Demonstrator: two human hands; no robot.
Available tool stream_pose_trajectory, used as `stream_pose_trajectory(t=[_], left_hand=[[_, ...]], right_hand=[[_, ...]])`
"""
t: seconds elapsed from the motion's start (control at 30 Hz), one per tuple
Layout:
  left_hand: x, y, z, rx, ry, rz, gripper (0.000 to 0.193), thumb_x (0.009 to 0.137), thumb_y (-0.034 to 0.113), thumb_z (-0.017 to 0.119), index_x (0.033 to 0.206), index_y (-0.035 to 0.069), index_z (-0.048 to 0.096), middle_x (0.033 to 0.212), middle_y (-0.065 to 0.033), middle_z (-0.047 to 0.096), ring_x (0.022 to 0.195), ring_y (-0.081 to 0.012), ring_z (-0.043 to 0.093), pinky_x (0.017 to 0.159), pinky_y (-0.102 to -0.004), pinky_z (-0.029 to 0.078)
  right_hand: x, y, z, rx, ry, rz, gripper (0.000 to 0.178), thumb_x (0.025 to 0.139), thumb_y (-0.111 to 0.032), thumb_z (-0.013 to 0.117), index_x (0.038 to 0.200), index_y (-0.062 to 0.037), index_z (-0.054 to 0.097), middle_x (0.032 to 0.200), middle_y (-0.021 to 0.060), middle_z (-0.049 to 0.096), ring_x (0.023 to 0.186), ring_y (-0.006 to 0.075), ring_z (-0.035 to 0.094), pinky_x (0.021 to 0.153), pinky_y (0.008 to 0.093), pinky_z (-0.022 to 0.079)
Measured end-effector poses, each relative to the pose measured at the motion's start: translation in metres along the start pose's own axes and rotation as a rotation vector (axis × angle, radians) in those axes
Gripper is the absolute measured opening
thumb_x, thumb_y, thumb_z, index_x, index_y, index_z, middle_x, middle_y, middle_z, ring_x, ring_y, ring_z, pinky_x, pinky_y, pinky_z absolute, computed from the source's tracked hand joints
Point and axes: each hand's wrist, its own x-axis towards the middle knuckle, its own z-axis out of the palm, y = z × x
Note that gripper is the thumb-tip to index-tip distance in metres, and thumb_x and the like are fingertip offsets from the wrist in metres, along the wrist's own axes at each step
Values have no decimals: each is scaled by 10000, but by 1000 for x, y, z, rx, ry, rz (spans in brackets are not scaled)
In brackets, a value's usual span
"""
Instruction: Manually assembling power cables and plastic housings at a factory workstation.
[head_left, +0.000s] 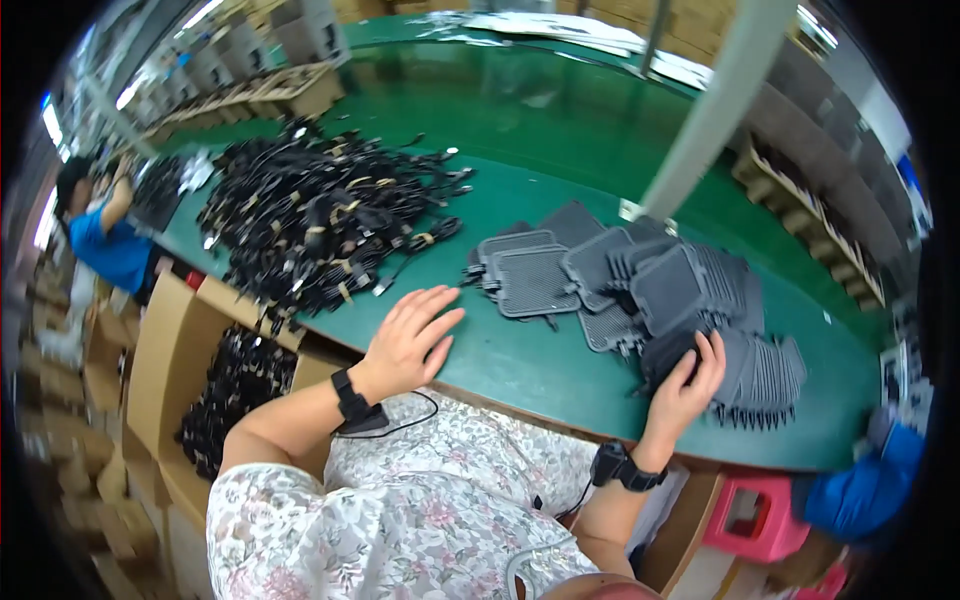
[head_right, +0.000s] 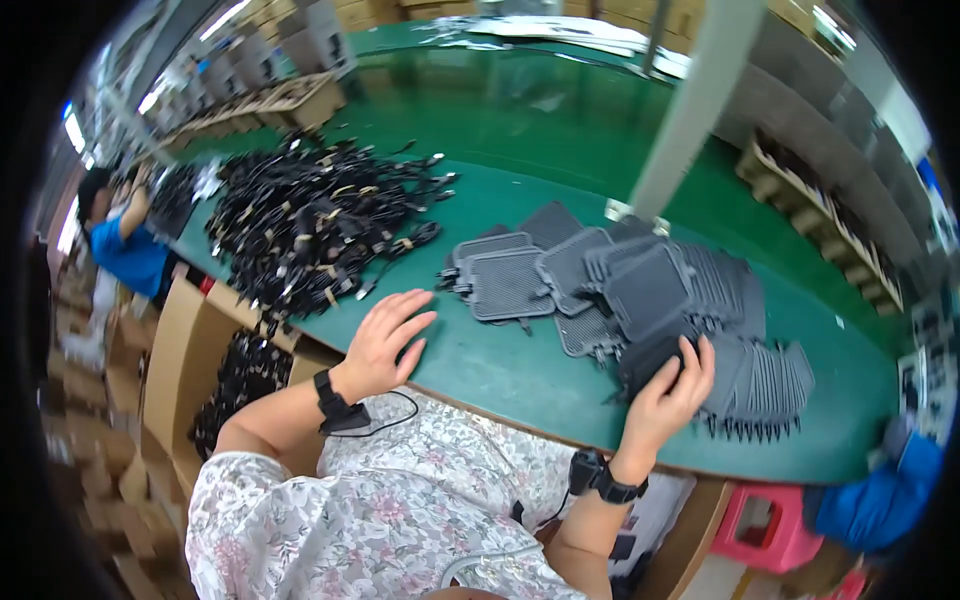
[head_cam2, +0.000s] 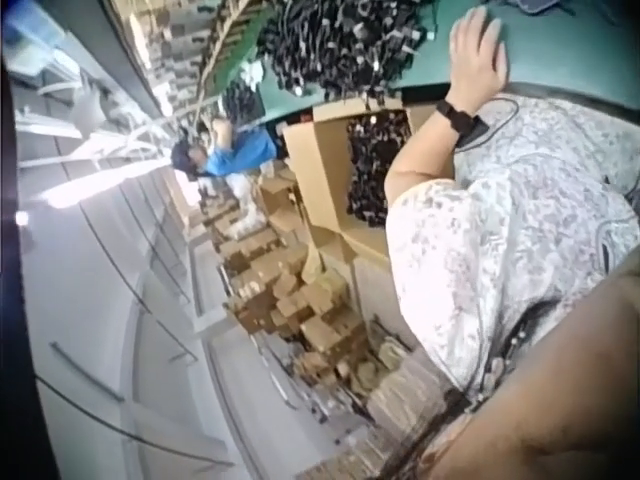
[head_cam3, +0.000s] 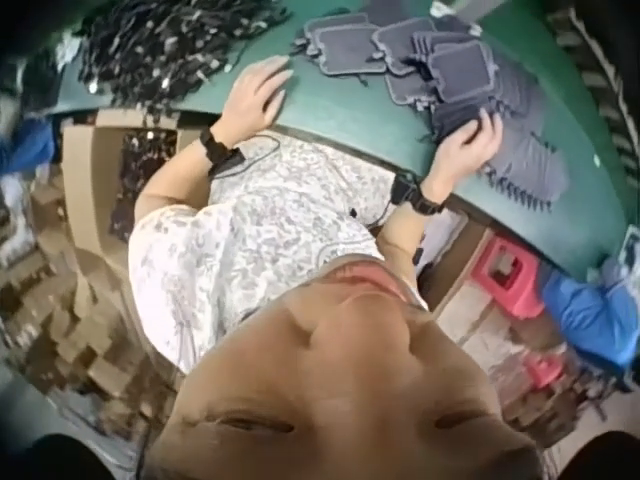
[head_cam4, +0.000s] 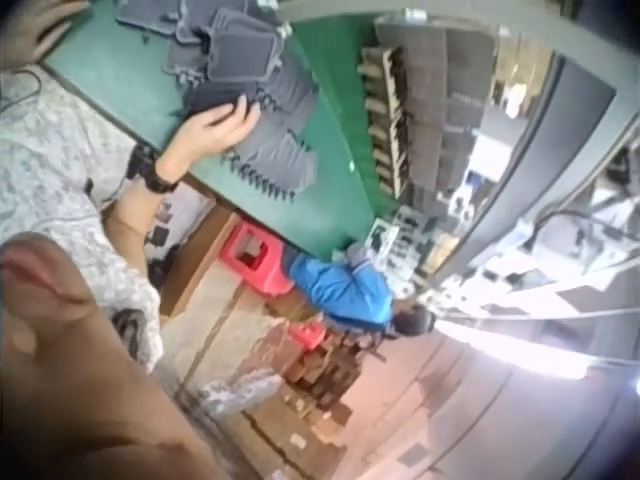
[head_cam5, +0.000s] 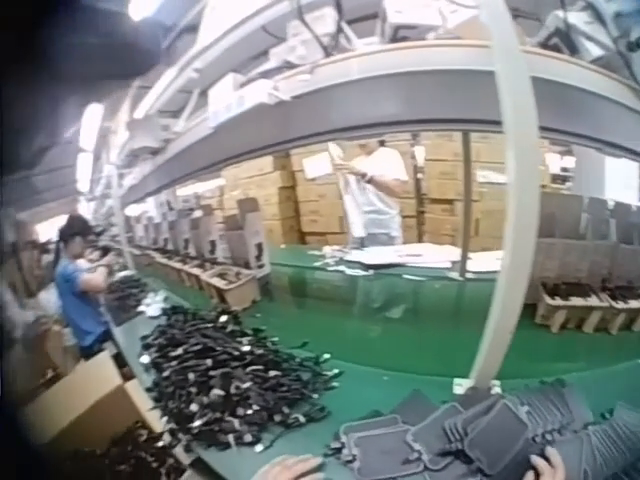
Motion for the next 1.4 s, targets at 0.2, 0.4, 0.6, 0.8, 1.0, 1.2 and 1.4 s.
stream_pose_trajectory(t=[0.2,0.4,0.6,0.8,1.0,1.2,1.4], left_hand=[[-2,-3,2,47,66,62,341,728,39,618,1066,41,576,1228,-129,534,1133,-305,513,956,-426,408],[-10,-4,3,57,114,60,336,708,44,613,1042,49,579,1201,-123,541,1118,-295,518,956,-423,410],[-13,-7,8,10,187,97,333,692,65,620,1022,44,579,1150,-115,553,1120,-287,508,968,-423,398],[-21,-15,11,-24,231,97,325,681,77,629,1000,39,579,1115,-107,561,1111,-284,505,966,-422,396],[-29,-16,8,-64,310,6,313,676,98,635,977,35,578,1065,-98,565,1069,-281,510,947,-418,402],[-29,-14,12,-151,284,-9,297,686,113,630,966,29,578,1036,-105,563,1048,-278,506,959,-401,383],[-35,-13,17,-216,300,-11,278,699,115,622,959,30,571,1031,-111,557,1049,-284,499,967,-400,376]], right_hand=[[-2,-5,-7,102,106,-63,181,900,-7,475,1045,36,575,1146,159,555,1070,292,524,943,372,389],[-9,-9,-10,146,126,-170,165,895,45,453,1006,45,575,1103,151,564,1026,274,544,907,368,413],[-11,-16,-14,68,200,-229,157,891,74,434,969,48,568,1068,153,561,1005,280,544,890,361,421],[-46,-98,8,460,49,-302,186,830,129,424,891,21,563,1013,131,545,969,300,531,871,386,429],[-91,-174,28,480,-401,-557,250,703,121,462,857,-34,583,981,144,516,954,315,520,839,376,429],[-96,-158,57,435,-344,-295,244,710,114,470,871,-32,580,951,136,528,893,300,526,748,394,422],[-98,-166,72,60,-238,-406,227,707,85,461,869,-22,577,909,125,529,866,300,527,700,391,412]])
